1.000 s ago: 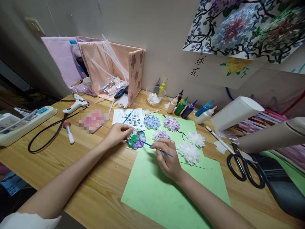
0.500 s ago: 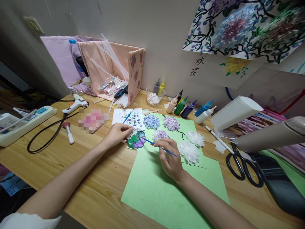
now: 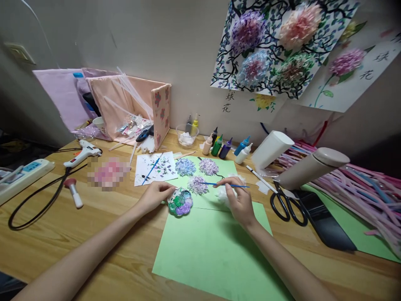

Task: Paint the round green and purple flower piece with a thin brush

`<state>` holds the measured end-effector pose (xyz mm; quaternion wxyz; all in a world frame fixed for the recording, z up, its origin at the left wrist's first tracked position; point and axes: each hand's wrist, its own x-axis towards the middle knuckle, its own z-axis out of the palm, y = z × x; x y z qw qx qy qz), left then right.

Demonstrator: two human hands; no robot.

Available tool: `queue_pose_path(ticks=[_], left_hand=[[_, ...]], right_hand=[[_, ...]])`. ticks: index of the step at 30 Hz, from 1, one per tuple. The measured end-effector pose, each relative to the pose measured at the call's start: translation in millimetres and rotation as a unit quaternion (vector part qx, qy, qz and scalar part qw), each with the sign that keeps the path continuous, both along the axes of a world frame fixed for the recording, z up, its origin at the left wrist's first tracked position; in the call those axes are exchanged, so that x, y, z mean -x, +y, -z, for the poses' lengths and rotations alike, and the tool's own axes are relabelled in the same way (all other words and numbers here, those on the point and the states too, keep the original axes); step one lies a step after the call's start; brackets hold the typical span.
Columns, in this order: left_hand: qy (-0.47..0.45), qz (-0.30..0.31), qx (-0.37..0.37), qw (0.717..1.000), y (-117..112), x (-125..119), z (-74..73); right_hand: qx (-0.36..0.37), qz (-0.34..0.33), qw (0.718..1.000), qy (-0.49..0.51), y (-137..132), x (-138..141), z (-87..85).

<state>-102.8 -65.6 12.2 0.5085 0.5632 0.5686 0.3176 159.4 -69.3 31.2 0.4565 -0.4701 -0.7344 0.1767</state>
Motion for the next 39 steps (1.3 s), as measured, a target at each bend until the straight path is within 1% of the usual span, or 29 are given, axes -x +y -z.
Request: queue_pose_path(ticks=[4, 8, 10, 13, 18, 22, 23, 27, 32, 36, 39], left_hand=[[0.009, 0.017, -0.007, 1.0, 0, 0, 1.9], [0.012, 0.02, -0.009, 1.0, 1, 2, 4.6], [0.011, 0.022, -0.007, 1.0, 2, 2, 5.6], [0.015, 0.03, -0.004, 0.999, 2, 3, 6.8], [0.028, 0.041, -0.007, 0.999, 3, 4, 8.3], [0.035, 0.042, -0.003, 0.999, 4, 4, 7.3], [0.034, 0.04, 0.0, 0.999, 4, 4, 6.9], [0.03, 0.034, 0.004, 0.999, 4, 3, 5.8], [0.028, 0.038, 0.004, 0.999, 4, 3, 7.0], [0.026, 0.038, 0.005, 0.999, 4, 4, 8.0], [0.026, 0.04, 0.005, 0.999, 4, 4, 8.4]], right_hand=[[0.023, -0.013, 0.999, -0.02, 3, 9, 2.7], [0.005, 0.0, 0.999, -0.036, 4, 11, 0.1], [0.005, -0.014, 0.999, -0.038, 3, 12, -2.3], [0.014, -0.046, 0.997, -0.065, 3, 13, -5.2], [0.001, -0.017, 0.997, -0.078, 5, 13, -8.7], [0.019, -0.06, 0.992, -0.111, 4, 12, -12.2], [0.019, -0.061, 0.991, -0.117, 4, 12, -12.8], [0.012, -0.027, 0.994, -0.106, 6, 10, -13.7], [0.02, -0.066, 0.99, -0.12, 7, 9, -12.8], [0.002, -0.035, 0.993, -0.108, 8, 7, -12.3], [0.015, -0.056, 0.993, -0.107, 9, 5, -11.8]])
